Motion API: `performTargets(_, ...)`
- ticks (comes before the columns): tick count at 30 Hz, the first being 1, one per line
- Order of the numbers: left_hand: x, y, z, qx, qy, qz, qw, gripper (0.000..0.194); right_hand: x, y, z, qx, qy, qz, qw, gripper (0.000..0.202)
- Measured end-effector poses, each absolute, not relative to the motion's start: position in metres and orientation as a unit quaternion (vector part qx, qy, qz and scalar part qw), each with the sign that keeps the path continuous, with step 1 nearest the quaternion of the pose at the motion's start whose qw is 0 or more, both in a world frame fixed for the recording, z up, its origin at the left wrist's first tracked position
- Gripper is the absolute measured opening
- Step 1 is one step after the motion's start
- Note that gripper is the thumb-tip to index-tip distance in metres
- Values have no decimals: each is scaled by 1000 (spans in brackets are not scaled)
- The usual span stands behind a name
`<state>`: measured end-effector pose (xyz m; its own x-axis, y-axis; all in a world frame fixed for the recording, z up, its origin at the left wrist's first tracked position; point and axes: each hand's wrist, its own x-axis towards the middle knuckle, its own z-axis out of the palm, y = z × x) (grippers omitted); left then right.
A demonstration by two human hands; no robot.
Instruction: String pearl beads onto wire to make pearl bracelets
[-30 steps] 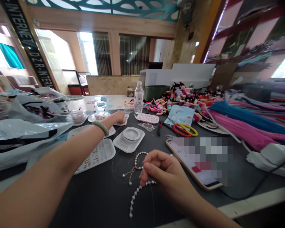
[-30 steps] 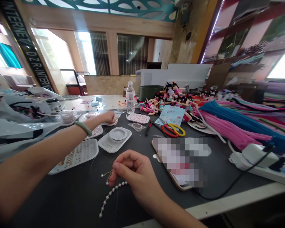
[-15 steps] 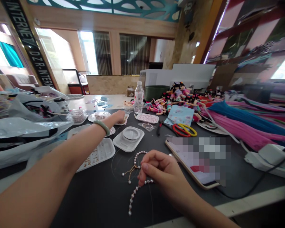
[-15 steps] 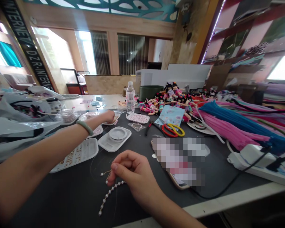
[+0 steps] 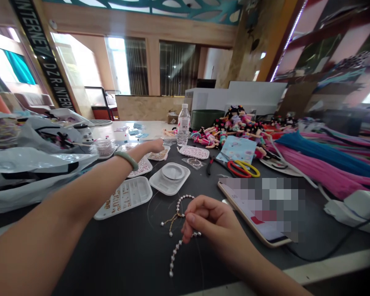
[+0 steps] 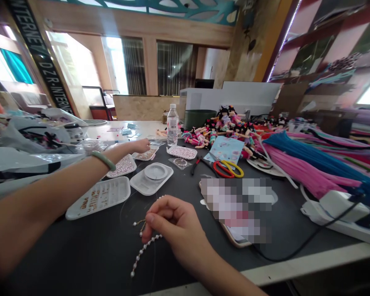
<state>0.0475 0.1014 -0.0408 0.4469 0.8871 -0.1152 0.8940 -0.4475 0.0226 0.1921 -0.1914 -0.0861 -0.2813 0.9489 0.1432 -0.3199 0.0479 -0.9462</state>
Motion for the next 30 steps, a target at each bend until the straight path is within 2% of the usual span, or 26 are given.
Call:
performTargets(4, 40, 87, -33, 832, 545, -2, 104, 32, 192, -192, -85, -311, -521, 612, 507, 15)
performTargets(10, 34, 31, -22, 835, 495, 2, 241, 25, 192, -193, -85, -316, -532, 608, 497, 14)
performTargets(12, 34, 3, -15, 799, 464, 45, 381, 26, 192, -194, -86, -317, -533, 604, 500, 13)
performTargets(14, 33, -29, -6, 769, 438, 60, 462, 28, 192, -195, -86, -323, -535, 599, 502, 13)
performTargets(19, 31, -106, 7, 742, 400, 146, 517, 24, 191, -196, -85, -346, -545, 571, 508, 13)
performTargets(23, 33, -146, -14, 673, 332, 194, 632, 16, 190, -198, -83, -347, -545, 548, 532, 10)
performTargets(27, 38, -173, -45, 507, 342, 293, 735, 8, 189, -200, -81, -315, -545, 562, 537, 5)
performTargets(30, 40, -186, -55, 436, 330, 339, 765, 10, 188, -203, -80, -312, -551, 568, 525, 3)
